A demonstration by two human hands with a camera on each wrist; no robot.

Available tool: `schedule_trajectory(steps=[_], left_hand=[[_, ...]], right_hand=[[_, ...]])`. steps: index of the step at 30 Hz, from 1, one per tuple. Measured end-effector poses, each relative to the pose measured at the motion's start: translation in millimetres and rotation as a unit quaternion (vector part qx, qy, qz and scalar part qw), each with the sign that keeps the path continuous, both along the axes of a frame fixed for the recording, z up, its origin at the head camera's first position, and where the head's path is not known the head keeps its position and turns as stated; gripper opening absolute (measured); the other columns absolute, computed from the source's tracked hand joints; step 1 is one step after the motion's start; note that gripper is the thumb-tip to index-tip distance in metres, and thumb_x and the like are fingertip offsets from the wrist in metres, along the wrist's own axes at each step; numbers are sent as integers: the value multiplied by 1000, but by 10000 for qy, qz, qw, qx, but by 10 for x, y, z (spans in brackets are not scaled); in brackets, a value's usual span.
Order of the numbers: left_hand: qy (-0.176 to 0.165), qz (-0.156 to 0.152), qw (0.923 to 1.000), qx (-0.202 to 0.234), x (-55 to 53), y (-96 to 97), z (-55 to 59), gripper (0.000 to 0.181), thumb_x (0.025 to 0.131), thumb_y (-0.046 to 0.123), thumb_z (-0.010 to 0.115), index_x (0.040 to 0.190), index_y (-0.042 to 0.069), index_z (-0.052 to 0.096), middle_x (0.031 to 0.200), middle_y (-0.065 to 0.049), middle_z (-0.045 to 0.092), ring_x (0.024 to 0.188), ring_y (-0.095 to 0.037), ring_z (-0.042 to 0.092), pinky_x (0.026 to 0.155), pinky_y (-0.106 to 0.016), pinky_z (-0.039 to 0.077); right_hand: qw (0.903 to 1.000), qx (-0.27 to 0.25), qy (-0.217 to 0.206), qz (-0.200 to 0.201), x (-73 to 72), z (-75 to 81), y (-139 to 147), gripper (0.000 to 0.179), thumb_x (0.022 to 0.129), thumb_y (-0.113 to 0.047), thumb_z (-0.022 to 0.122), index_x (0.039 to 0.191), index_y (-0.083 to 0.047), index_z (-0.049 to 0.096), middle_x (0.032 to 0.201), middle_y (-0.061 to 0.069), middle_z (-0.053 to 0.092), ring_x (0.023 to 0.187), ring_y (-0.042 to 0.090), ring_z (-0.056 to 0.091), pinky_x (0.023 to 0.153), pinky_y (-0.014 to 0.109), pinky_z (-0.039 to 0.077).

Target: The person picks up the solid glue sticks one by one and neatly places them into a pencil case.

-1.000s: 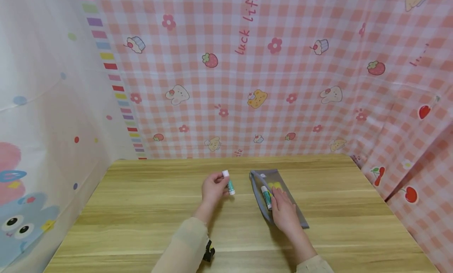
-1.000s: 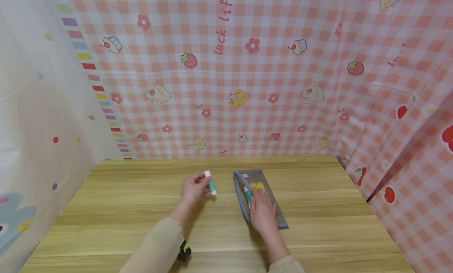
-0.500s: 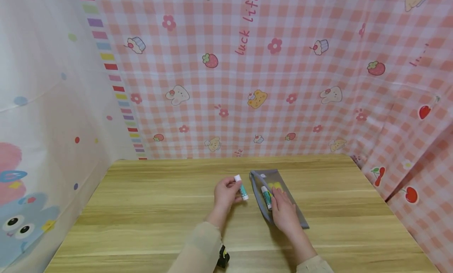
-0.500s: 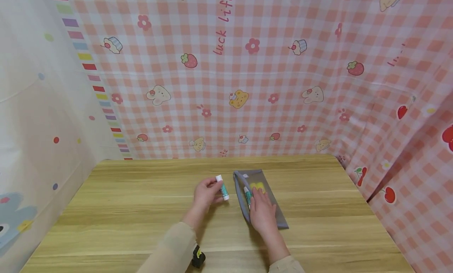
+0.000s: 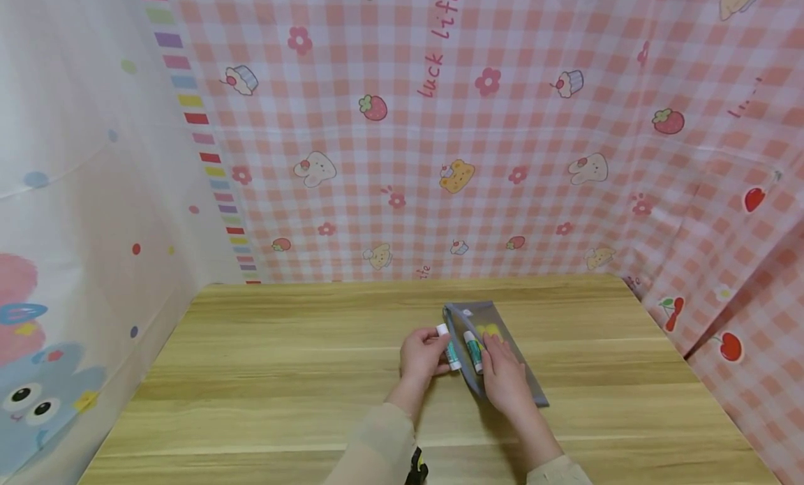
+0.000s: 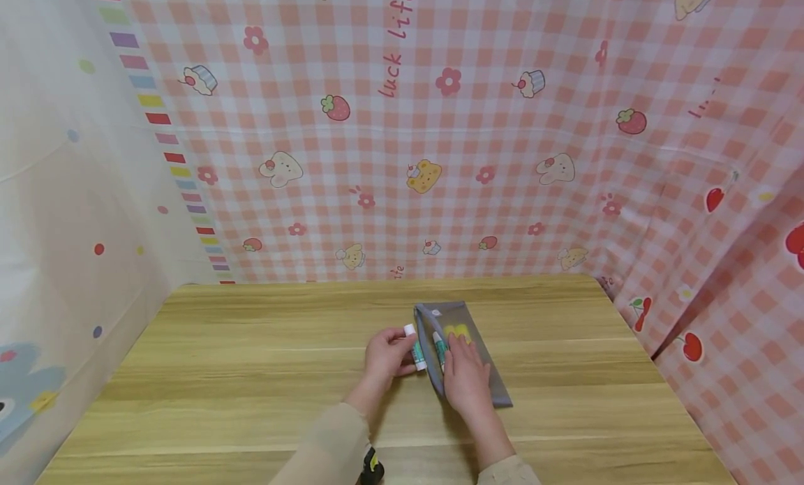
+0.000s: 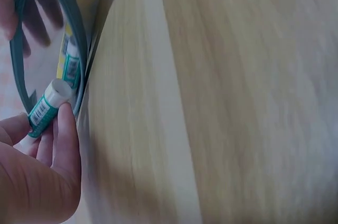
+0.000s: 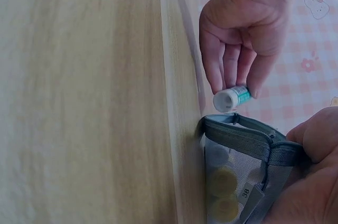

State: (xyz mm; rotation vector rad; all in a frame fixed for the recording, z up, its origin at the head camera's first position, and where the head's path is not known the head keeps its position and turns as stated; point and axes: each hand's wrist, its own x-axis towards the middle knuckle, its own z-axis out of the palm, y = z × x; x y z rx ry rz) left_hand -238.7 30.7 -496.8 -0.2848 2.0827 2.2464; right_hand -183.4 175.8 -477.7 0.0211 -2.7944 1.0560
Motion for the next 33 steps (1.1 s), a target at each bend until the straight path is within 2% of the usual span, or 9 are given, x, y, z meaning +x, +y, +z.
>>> schedule_trajectory(steps=[9, 18, 27, 33], left_hand=[[-48, -63, 9997, -228, 31, 111, -10, 16, 88, 7, 72, 99, -4, 68, 81, -5, 67, 65, -18, 67, 54, -36, 61], [-77, -1, 9973, -737, 21, 173, -31, 15, 87, 10, 74, 95, -1, 70, 77, -3, 67, 58, -14, 65, 48, -30, 58], [-95, -192, 9986, -490, 42, 206, -48, 10, 88, 4, 71, 94, -3, 67, 78, -7, 69, 61, -15, 67, 51, -32, 59], [-42, -276, 9987, -429, 71, 217, -38, 10, 89, 3, 68, 96, -4, 69, 78, -5, 67, 62, -15, 66, 52, -32, 60]], right_hand=[[10000, 30, -30, -16, -5, 4, -2, 42, 105, -10, 39, 141, 9, 45, 146, 32, 39, 135, 53, 31, 104, 79, 19], [9998, 112, 159, 6, 2, 7, -17, 40, 105, -10, 42, 138, 10, 48, 142, 34, 42, 133, 54, 36, 101, 79, 24], [9998, 13, 176, 22, 3, -17, -4, 41, 104, -9, 41, 139, 10, 47, 142, 34, 42, 133, 54, 35, 101, 79, 23], [9999, -19, 152, 38, 8, -11, -5, 41, 104, -9, 41, 140, 9, 47, 143, 34, 42, 134, 54, 33, 102, 80, 21]])
